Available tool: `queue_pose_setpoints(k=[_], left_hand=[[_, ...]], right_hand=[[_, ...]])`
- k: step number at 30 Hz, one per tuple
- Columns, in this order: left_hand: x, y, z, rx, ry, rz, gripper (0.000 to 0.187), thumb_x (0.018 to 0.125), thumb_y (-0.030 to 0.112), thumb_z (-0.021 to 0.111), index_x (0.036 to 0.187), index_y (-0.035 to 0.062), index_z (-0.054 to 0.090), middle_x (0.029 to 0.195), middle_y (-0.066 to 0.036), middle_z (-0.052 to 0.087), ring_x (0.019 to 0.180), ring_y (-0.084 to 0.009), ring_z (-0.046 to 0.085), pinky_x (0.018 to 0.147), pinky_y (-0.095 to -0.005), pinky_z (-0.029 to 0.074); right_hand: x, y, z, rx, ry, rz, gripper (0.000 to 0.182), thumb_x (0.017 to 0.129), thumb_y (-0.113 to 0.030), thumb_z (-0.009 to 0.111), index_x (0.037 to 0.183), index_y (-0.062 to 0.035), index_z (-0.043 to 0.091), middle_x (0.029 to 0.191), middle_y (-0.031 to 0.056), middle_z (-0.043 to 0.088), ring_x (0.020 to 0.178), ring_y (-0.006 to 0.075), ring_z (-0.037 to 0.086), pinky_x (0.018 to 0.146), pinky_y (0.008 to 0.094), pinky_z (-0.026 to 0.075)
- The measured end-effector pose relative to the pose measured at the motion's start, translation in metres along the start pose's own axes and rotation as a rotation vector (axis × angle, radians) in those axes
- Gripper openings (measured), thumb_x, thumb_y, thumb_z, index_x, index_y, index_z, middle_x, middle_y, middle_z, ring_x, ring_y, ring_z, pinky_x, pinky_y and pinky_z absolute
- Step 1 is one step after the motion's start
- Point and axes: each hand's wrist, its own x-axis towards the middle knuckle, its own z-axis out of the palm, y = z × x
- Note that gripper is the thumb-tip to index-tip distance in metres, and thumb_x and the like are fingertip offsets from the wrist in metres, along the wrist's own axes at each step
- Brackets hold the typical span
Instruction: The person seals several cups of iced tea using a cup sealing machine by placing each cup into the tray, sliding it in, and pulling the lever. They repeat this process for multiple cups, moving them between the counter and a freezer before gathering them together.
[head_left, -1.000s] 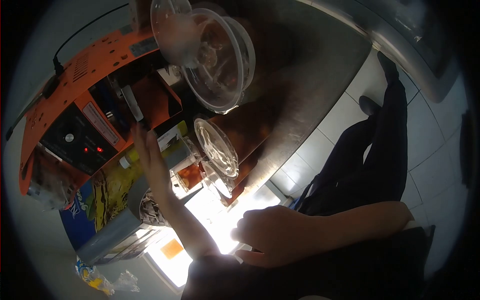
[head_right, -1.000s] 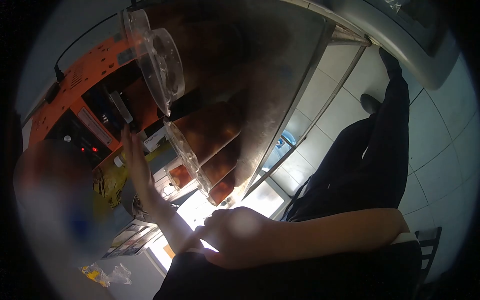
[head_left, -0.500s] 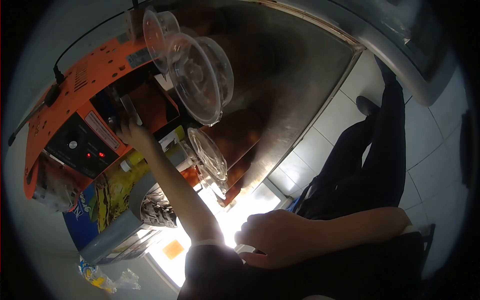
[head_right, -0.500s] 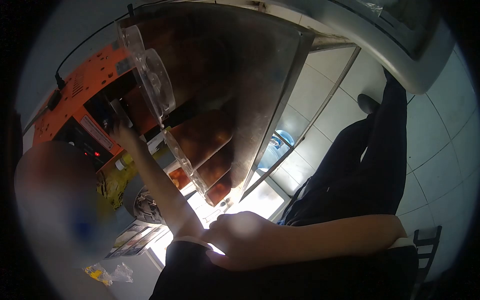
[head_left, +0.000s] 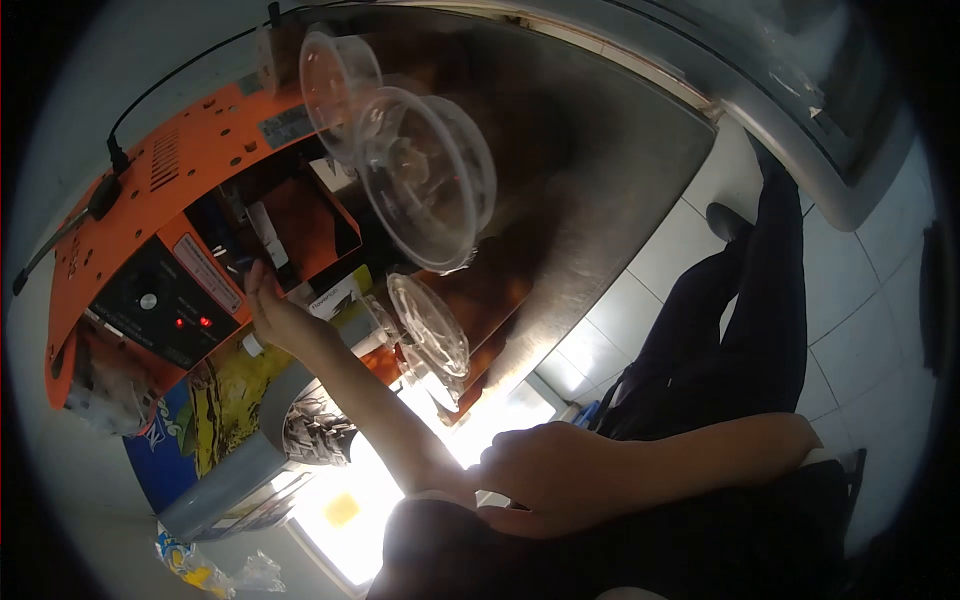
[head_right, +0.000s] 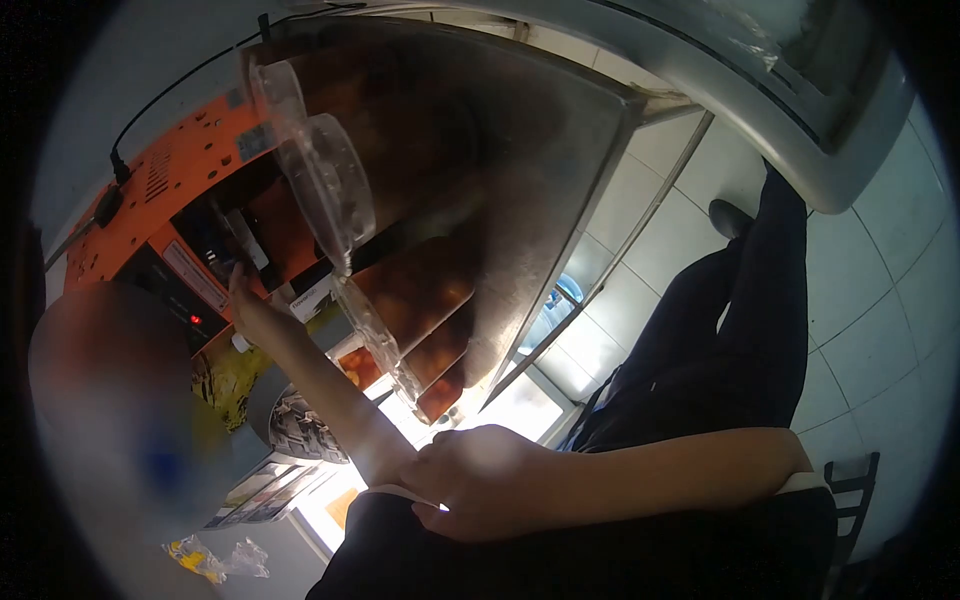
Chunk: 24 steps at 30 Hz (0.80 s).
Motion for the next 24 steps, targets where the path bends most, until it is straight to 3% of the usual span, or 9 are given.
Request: queue_pose_setpoints(k=[4,5,6,8,11,14,17,20,24], left_hand=[[0.01,0.002,0.015,0.214,-0.073,0.062,0.042,0.097,0.026,0.042,0.134,0.0076,0.047,0.134,-0.012,0.048,0.12,-0.0242,0.049,0.093,-0.0326,0.042],[0.018,0.0,0.016,0.304,-0.059,-0.036,0.046,0.098,0.032,0.039,0.136,0.009,0.045,0.135,-0.01,0.048,0.119,-0.0235,0.05,0.09,-0.0304,0.043],[0.024,-0.001,0.018,0.303,-0.043,-0.078,0.047,0.098,0.033,0.038,0.137,0.0088,0.045,0.135,-0.011,0.048,0.119,-0.0232,0.05,0.089,-0.0302,0.043],[0.033,-0.003,0.023,0.297,-0.014,-0.159,0.049,0.098,0.036,0.036,0.137,0.0084,0.044,0.135,-0.012,0.048,0.119,-0.0228,0.05,0.087,-0.0297,0.044],[0.055,-0.023,0.02,0.334,-0.09,0.028,0.052,0.098,0.04,0.033,0.138,0.0078,0.044,0.135,-0.012,0.049,0.118,-0.0235,0.051,0.084,-0.0314,0.046],[0.037,-0.002,0.02,0.078,-0.151,-0.143,0.053,0.095,0.037,0.044,0.138,0.0063,0.043,0.133,-0.014,0.051,0.117,-0.0253,0.053,0.087,-0.0343,0.045],[0.014,-0.009,0.002,0.745,-0.182,0.33,0.056,0.088,0.028,0.056,0.138,0.0059,0.043,0.128,-0.016,0.054,0.109,-0.0295,0.056,0.087,-0.038,0.045],[0.013,-0.017,0.008,0.982,-0.026,0.675,0.054,0.079,0.018,0.062,0.131,0.0045,0.049,0.121,-0.018,0.057,0.103,-0.0333,0.057,0.086,-0.0408,0.045],[0.014,-0.005,0.008,1.001,-0.026,0.642,0.046,0.075,0.017,0.063,0.119,0.0027,0.055,0.112,-0.016,0.06,0.099,-0.0345,0.058,0.083,-0.0422,0.047]], right_hand=[[0.008,-0.013,-0.01,0.066,-0.122,0.08,0.039,0.085,-0.027,0.057,0.116,-0.0055,0.053,0.096,0.0142,0.064,0.093,0.0297,0.063,0.084,0.0393,0.05],[0.008,-0.014,-0.007,0.057,-0.131,0.11,0.038,0.085,-0.027,0.057,0.115,-0.0054,0.053,0.097,0.0142,0.064,0.094,0.0298,0.063,0.085,0.0395,0.05],[0.008,-0.014,-0.004,0.045,-0.138,0.138,0.037,0.085,-0.028,0.057,0.114,-0.0052,0.054,0.099,0.0142,0.064,0.095,0.0299,0.062,0.086,0.0397,0.05],[0.003,-0.002,0.009,-0.019,-0.035,-0.013,0.036,0.085,-0.027,0.057,0.113,-0.005,0.056,0.101,0.0142,0.064,0.096,0.03,0.062,0.087,0.0395,0.05],[-0.001,0.003,0.013,-0.029,0.047,-0.058,0.034,0.086,-0.028,0.057,0.111,-0.0051,0.058,0.102,0.0141,0.064,0.097,0.0298,0.062,0.088,0.0388,0.05],[-0.001,-0.002,0.007,0.006,0.052,-0.045,0.035,0.086,-0.028,0.056,0.113,-0.0056,0.058,0.104,0.0138,0.064,0.098,0.0294,0.061,0.089,0.0381,0.049],[0.005,-0.019,-0.01,0.022,-0.089,0.043,0.035,0.086,-0.027,0.056,0.114,-0.0062,0.057,0.105,0.0138,0.064,0.099,0.029,0.061,0.089,0.0375,0.049],[0.005,-0.024,-0.011,-0.003,-0.128,0.053,0.036,0.086,-0.027,0.056,0.115,-0.0064,0.056,0.103,0.0143,0.064,0.098,0.0289,0.062,0.089,0.0375,0.049],[0.006,-0.02,0.002,-0.092,0.032,-0.082,0.036,0.086,-0.026,0.055,0.114,-0.0042,0.056,0.098,0.0142,0.063,0.094,0.0285,0.062,0.086,0.0385,0.049]])
